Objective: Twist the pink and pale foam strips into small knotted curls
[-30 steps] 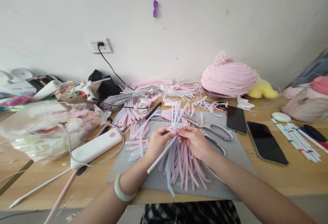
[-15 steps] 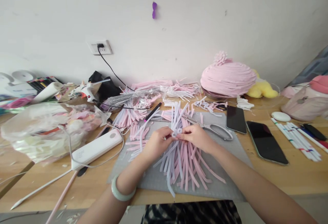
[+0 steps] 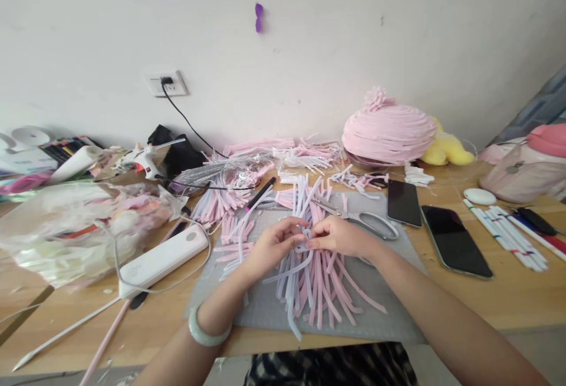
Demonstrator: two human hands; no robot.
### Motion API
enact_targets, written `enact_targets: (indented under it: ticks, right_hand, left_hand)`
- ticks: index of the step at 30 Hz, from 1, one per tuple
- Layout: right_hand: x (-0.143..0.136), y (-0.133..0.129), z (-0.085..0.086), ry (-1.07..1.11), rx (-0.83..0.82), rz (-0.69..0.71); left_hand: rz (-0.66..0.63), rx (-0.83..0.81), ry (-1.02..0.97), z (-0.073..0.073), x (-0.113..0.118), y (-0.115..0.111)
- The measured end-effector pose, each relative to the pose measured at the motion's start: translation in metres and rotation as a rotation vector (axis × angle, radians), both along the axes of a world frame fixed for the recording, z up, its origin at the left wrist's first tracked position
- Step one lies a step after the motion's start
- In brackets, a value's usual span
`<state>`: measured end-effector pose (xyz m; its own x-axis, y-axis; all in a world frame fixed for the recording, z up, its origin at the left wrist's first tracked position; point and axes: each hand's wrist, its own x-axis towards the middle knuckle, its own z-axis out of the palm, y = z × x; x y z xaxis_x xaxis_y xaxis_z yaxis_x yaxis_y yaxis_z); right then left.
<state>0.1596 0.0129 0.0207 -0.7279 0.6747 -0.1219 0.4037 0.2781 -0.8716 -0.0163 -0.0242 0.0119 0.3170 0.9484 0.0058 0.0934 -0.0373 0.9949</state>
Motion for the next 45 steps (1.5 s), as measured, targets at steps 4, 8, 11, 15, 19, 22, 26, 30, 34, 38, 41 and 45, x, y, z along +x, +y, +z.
enact_targets:
  ticks: [4, 8, 11, 15, 19, 22, 26, 30, 34, 38, 41, 45]
  right_hand:
    - [-0.004, -0.005, 0.001, -0.061, 0.056, -0.003]
    - [-0.007, -0.007, 0.001, -0.063, 0.049, 0.013]
    - [-0.007, -0.007, 0.0, -0.023, 0.032, 0.006]
    - [-0.006, -0.007, 0.001, 0.045, 0.011, -0.011]
    - [-0.005, -0.007, 0.003, 0.079, 0.022, -0.012]
    - [-0.004, -0.006, 0.002, 0.06, 0.039, -0.003]
    - [-0.001, -0.003, 0.001, 0.04, 0.035, 0.049]
    - [0.001, -0.001, 0.0, 0.027, 0.001, 0.021]
    - [0.0, 0.0, -0.001, 0.071, -0.069, -0.05]
    - [-0.002, 0.0, -0.003, 0.101, -0.036, -0.074]
    - [-0.004, -0.001, -0.004, 0.121, -0.069, -0.108]
    - [-0.009, -0.003, -0.006, 0.192, -0.154, -0.187]
  left_hand:
    - [0.029, 0.037, 0.139, 0.004, -0.003, 0.001]
    - [-0.054, 0.031, 0.207, 0.002, -0.007, 0.004]
    - [-0.058, 0.042, 0.237, 0.003, -0.007, 0.003]
    - [0.0, 0.05, 0.219, 0.008, -0.007, 0.002]
    - [-0.009, -0.03, 0.141, 0.011, -0.008, 0.001]
    - [-0.046, -0.087, 0.069, 0.011, -0.006, -0.001]
    - [-0.113, -0.094, -0.002, 0.011, -0.004, -0.004]
    - [-0.139, -0.08, 0.01, 0.011, -0.004, -0.005]
    - [-0.06, -0.086, -0.008, 0.007, -0.004, -0.002]
    - [-0.036, 0.034, 0.109, 0.001, -0.005, 0.0]
    - [-0.031, 0.134, 0.187, 0.002, -0.007, 0.001]
    - [0.018, 0.212, 0.243, 0.006, -0.008, 0.001]
